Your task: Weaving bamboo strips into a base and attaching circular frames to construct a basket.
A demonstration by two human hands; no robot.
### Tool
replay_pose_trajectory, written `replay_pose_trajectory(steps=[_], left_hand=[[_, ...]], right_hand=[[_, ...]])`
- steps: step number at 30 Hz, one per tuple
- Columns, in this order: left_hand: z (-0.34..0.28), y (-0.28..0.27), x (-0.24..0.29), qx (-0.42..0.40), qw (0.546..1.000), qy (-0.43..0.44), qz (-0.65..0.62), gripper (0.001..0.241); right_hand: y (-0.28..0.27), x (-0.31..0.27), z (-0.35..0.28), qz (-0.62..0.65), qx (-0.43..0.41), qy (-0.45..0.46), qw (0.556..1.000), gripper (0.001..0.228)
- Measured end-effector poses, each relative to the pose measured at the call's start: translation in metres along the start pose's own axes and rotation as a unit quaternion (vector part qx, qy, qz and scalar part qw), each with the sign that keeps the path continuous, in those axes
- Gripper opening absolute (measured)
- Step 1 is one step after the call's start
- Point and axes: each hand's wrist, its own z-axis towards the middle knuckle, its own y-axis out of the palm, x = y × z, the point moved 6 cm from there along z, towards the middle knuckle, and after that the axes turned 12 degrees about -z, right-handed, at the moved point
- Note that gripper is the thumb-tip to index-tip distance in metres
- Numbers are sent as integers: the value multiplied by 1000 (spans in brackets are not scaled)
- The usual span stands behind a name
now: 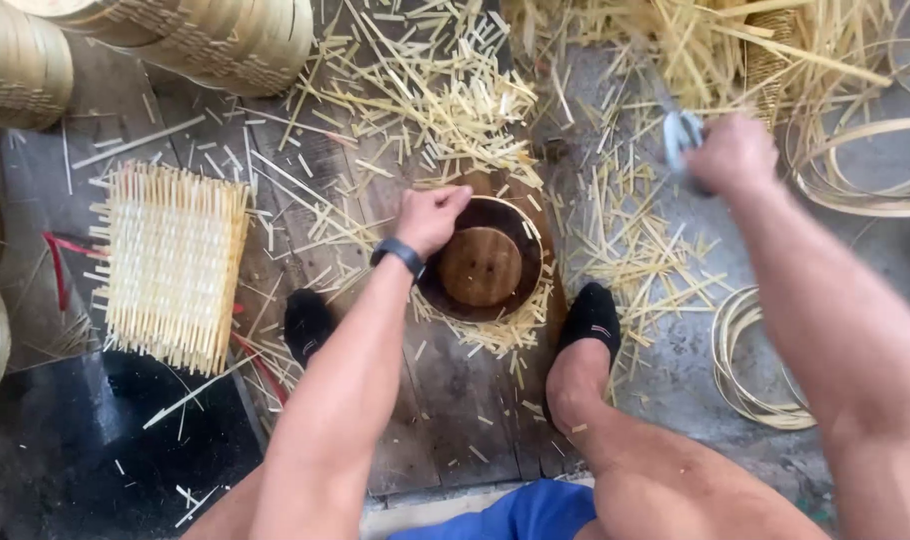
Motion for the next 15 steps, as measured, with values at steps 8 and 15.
replay_pose_trajectory(steps=[8, 15], left_hand=[[4, 53, 33, -41, 996, -72, 35, 22], [6, 67, 32, -4, 996, 4, 92, 17]], right_hand=[[26, -72, -143, 113, 63, -161, 978, 49], [118, -99, -137, 472, -127, -81, 868, 13]])
